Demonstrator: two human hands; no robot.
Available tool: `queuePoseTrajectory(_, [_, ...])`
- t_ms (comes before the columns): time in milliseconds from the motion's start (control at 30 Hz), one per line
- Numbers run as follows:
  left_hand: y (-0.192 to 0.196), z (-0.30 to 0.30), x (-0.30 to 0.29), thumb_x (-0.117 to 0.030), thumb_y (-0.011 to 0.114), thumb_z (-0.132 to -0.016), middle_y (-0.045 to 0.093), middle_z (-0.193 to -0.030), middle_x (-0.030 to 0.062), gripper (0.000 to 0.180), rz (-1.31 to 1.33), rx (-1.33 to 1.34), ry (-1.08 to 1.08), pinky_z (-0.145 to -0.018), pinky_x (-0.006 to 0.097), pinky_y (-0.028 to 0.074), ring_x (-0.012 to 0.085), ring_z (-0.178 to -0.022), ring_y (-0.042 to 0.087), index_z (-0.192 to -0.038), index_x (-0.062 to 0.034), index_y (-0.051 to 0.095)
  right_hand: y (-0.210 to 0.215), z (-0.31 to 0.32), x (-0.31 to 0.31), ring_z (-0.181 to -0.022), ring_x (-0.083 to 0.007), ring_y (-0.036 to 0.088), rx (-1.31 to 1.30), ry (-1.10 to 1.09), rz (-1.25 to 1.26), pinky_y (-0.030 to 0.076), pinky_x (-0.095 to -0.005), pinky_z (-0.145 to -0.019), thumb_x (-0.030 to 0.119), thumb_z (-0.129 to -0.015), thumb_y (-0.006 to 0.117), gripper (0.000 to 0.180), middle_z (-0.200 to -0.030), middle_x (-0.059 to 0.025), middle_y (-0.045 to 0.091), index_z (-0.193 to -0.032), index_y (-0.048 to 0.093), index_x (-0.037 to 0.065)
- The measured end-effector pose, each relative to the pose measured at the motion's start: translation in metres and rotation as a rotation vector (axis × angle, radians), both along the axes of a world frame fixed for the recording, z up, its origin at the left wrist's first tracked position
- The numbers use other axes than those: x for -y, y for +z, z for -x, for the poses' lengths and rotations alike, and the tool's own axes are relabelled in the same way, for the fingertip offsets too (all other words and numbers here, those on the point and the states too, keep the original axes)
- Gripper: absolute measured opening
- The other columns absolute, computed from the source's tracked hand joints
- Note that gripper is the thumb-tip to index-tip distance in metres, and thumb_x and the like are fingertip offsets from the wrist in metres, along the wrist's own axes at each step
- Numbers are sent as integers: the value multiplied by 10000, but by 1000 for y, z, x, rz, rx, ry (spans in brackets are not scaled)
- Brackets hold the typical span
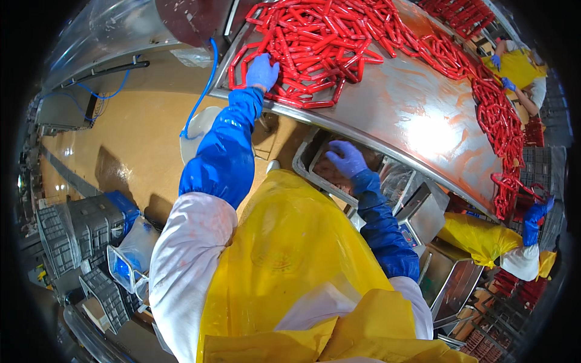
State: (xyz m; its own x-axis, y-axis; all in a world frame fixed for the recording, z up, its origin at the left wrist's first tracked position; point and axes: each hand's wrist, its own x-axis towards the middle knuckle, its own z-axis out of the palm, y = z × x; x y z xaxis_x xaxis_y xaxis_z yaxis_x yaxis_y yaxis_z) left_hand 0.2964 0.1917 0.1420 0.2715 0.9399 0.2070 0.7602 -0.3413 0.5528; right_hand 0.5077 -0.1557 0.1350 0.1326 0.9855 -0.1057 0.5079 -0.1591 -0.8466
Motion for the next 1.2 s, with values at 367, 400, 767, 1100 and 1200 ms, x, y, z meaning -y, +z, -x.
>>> queuePoseTrajectory(367, [-37, -53, -52, -564, 649, -830, 693, -882, 177, 554, 400, 92, -189, -713, 399, 530, 265, -789, 660, -980, -38, 738, 44, 9, -25, -1140, -316, 624, -26, -16, -61, 504, -402, -949, 247, -885, 699, 437, -1189, -169, 659, -1273, 618, 63])
queuePoseTrajectory(400, [-25, -63, -31, -537, 651, -844, 694, -811, 128, 504, 451, 235, -246, -632, 363, 530, 203, -681, 651, -971, -57, 740, 48, 5, -38, -1157, -304, 620, -53, -121, -137, 502, -410, -952, 237, -886, 700, 472, -1207, -160, 658, -1312, 592, 63])
queuePoseTrajectory(767, [-29, -93, 117, -289, 680, -933, 649, -762, 0, 208, 1046, 817, -324, -509, 232, 467, 85, -577, 580, -925, -81, 688, -9, 12, -27, -702, -113, 551, -534, -208, 259, 465, -272, -662, 263, -994, 599, 271, -812, -7, 596, -1090, 652, 15])
queuePoseTrajectory(1100, [-10, -60, 278, -740, 410, -914, 706, -936, 109, 736, 1648, 38, -698, -633, 373, 570, 271, -702, 714, -924, -56, 683, -12, 20, 72, -791, -157, 595, -1089, -265, 376, 511, -307, -755, 130, -1015, 525, 176, -893, -47, 622, -1072, 617, -9])
queuePoseTrajectory(1200, [-37, -68, 294, -588, 424, -960, 711, -824, 117, 611, 1376, 103, -696, -637, 394, 566, 276, -728, 724, -882, -51, 705, -30, 22, 82, -762, -283, 638, -86, -80, 314, 511, -384, -687, 49, -891, 577, 73, -849, -136, 644, -949, 609, 19])
